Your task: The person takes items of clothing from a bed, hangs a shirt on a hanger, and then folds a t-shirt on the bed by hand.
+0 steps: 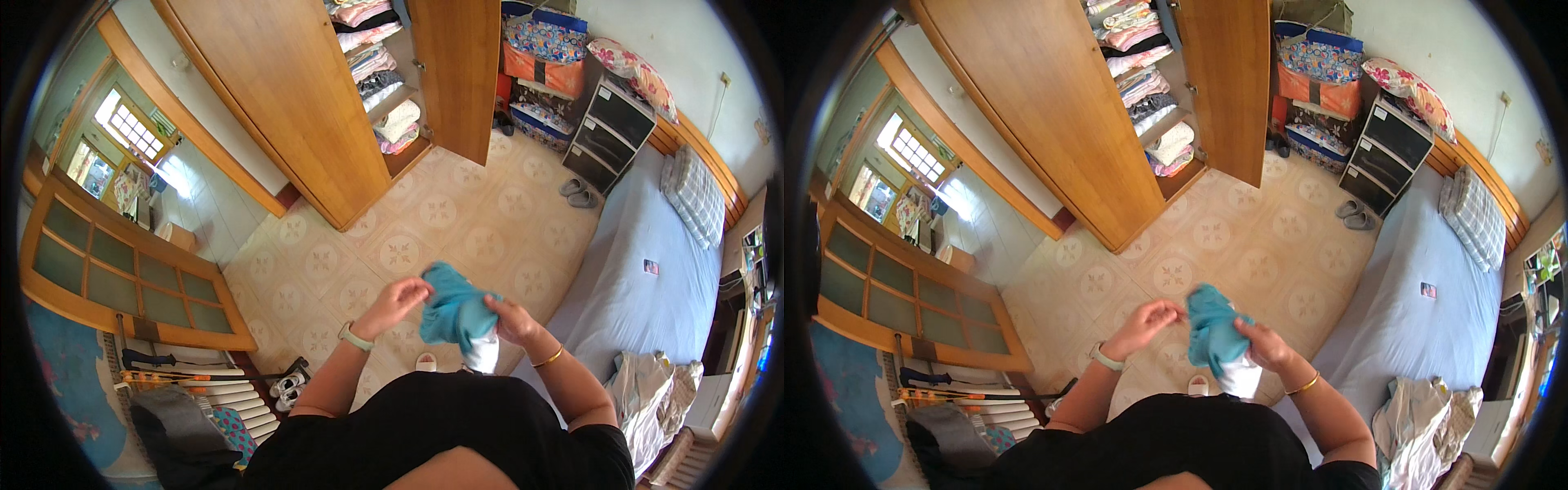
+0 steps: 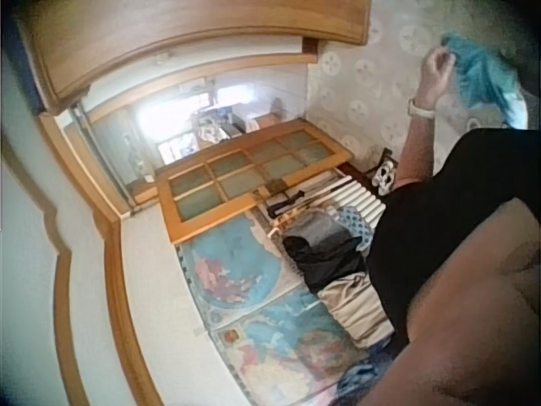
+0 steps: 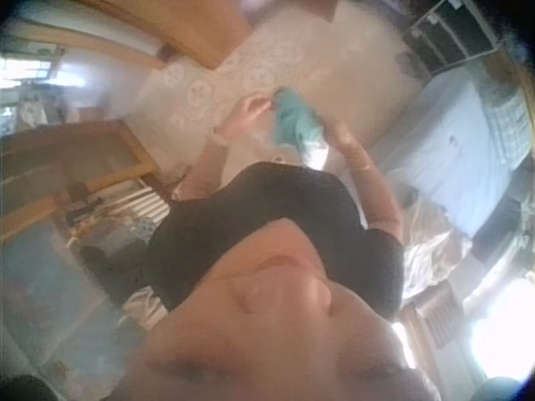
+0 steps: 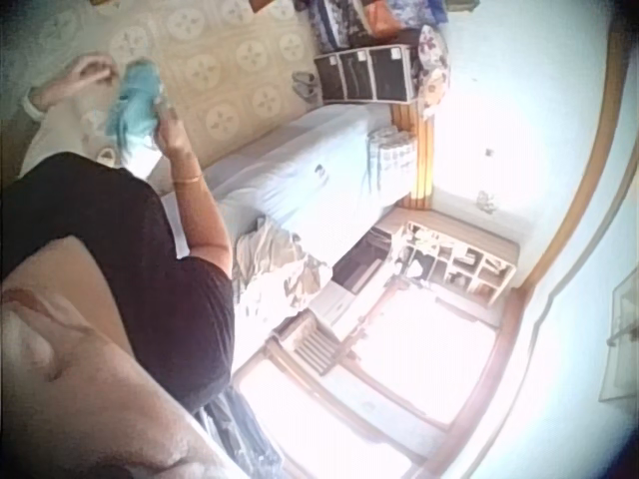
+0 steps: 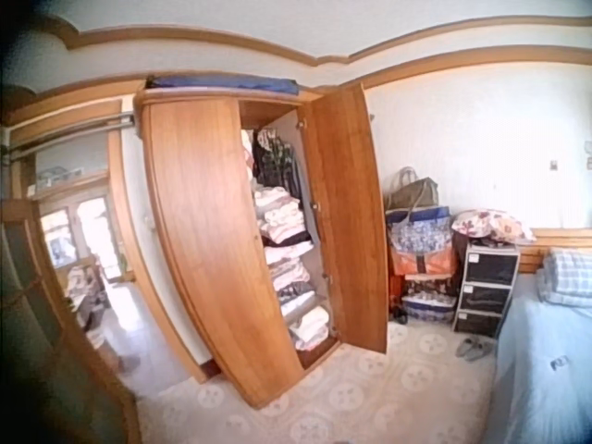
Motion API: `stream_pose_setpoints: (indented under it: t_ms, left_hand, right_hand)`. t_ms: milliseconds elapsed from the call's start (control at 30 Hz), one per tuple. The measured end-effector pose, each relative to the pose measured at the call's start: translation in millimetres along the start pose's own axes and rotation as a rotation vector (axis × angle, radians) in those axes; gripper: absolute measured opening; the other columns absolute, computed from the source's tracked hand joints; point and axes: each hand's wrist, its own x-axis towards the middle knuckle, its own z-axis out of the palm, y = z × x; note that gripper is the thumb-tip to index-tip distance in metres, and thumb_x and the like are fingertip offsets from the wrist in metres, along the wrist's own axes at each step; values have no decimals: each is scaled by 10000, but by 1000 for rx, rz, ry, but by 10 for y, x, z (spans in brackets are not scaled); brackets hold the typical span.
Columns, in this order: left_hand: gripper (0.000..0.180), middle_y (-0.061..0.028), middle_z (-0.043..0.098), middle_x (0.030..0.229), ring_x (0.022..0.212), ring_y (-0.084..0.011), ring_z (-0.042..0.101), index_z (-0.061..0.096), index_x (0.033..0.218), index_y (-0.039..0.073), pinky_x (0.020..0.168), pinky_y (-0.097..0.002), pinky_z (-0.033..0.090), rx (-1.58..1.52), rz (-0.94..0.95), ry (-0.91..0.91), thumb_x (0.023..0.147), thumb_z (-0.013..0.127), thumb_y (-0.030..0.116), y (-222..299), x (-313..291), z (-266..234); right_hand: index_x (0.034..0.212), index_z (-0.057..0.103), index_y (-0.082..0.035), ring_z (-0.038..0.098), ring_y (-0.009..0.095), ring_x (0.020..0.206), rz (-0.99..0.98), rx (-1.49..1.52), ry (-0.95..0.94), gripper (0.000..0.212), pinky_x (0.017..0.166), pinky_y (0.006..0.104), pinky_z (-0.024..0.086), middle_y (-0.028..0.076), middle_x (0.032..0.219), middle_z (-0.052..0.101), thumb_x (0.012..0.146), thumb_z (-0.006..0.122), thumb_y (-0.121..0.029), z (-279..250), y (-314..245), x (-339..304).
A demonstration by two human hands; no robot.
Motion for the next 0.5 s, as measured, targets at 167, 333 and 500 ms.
stream_pose_setpoints:
  t_ms: [167,333,500]
  left_hand:
    - [313,-105,645,1186,1086,-214,619,589,1235,11,958,-352,488,-108,-112,-194,1032,526,241,-391,-221,390]
    - [497,-108,436,1497,1390,-246,395,413,1463,56,1166,-397,304,-124,164,-233,1037,496,297,-990,-27,814]
    - [455,-95,497,1443,1327,-223,469,464,1430,89,1127,-381,364,-659,32,-15,1032,501,306,-773,-49,1233]
  right_hand:
    - [1324,529,40,630,266,1123,-177,365,-120,645,988,417,490,136,1249,642,951,614,-480,477,-268,-33]
    - [1426,431,9,522,289,1275,-75,351,-242,727,1076,459,407,133,1377,554,899,713,-405,726,-116,-129]
    - [1452,357,60,482,261,1308,-202,266,-292,716,1117,411,353,146,1401,522,921,705,-269,894,-296,-284]
